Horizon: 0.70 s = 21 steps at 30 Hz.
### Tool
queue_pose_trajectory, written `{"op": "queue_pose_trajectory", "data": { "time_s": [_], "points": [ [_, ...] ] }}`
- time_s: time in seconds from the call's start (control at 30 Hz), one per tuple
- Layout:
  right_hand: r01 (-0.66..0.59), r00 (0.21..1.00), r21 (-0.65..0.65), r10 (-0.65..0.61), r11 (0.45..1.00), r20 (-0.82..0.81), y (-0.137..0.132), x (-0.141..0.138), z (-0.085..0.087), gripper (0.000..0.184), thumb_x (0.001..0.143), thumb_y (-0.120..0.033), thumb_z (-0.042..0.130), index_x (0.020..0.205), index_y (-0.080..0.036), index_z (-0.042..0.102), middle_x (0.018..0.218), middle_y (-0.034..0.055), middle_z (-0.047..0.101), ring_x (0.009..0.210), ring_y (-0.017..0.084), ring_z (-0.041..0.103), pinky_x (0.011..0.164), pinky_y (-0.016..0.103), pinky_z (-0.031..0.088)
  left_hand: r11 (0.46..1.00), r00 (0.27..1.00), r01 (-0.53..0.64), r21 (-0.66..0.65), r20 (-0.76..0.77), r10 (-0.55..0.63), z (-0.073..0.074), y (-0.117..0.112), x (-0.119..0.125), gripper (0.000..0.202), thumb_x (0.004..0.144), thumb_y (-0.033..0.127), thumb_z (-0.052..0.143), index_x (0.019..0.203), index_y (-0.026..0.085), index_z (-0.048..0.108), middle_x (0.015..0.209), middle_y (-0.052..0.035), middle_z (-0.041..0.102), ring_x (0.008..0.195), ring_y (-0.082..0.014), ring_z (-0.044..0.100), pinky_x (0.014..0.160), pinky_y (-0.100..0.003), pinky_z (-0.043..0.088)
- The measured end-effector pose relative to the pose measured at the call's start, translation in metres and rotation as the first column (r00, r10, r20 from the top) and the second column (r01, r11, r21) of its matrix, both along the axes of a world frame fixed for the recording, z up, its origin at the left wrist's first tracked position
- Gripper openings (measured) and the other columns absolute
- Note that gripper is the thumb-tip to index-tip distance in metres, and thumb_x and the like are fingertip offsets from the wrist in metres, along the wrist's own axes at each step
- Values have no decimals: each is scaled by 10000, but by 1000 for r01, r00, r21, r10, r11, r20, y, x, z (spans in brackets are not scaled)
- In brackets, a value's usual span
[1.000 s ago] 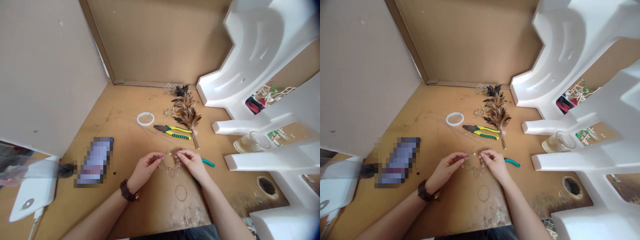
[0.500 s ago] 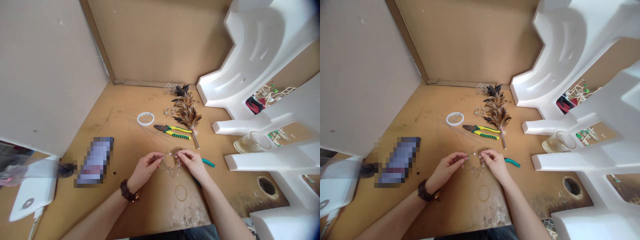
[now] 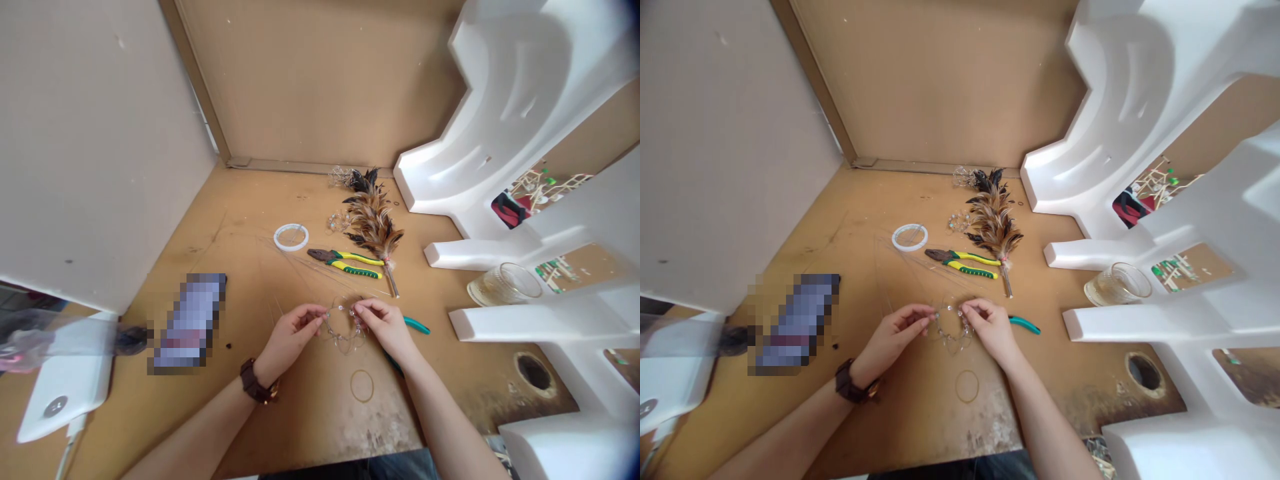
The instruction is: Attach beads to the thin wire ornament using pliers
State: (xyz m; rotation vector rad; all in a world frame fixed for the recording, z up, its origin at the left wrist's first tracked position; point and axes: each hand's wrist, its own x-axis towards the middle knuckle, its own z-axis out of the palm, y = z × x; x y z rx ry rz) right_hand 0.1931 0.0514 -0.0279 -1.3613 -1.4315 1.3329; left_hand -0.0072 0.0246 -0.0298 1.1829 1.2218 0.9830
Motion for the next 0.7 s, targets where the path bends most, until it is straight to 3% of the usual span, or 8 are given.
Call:
{"op": "queue_pose_trajectory", "data": {
  "time_s": [0.47, 0.57, 0.63, 0.7],
  "points": [
    [14, 999, -30, -15, 999, -45, 3, 0, -4, 302, 741, -462, 582, 757, -168, 651, 597, 9, 612, 520, 120, 521, 516, 241, 415, 1000, 1000, -10, 19, -15, 10, 3, 1, 2, 216, 752, 298, 594, 909, 156, 633, 838, -49, 656, 652, -120, 564, 657, -256, 480],
    [34, 998, -51, -37, 998, -59, 3, 1, -3, 303, 732, -459, 591, 750, -161, 644, 575, 4, 594, 491, 107, 492, 486, 232, 391, 986, 990, -139, 96, 28, 137, 7, 2, -2, 337, 773, 310, 583, 1079, 179, 535, 826, -23, 611, 639, -109, 560, 642, -246, 484],
    [38, 997, -59, -41, 998, -65, 3, 1, -1, 304, 727, -461, 594, 748, -161, 641, 571, 1, 587, 484, 103, 481, 475, 227, 382, 916, 935, -353, 189, 102, 339, 13, 7, -12, 486, 806, 298, 552, 1252, 234, 372, 905, -16, 582, 644, -90, 560, 665, -236, 481],
    [33, 997, -55, -37, 998, -68, 3, 2, 0, 301, 727, -460, 594, 749, -163, 641, 568, -2, 584, 478, 100, 473, 470, 224, 374, 758, 817, -576, 307, 183, 547, 19, 14, -27, 611, 802, 277, 567, 1332, 266, 262, 1062, -46, 547, 729, -90, 573, 730, -232, 472]
  ]
}}
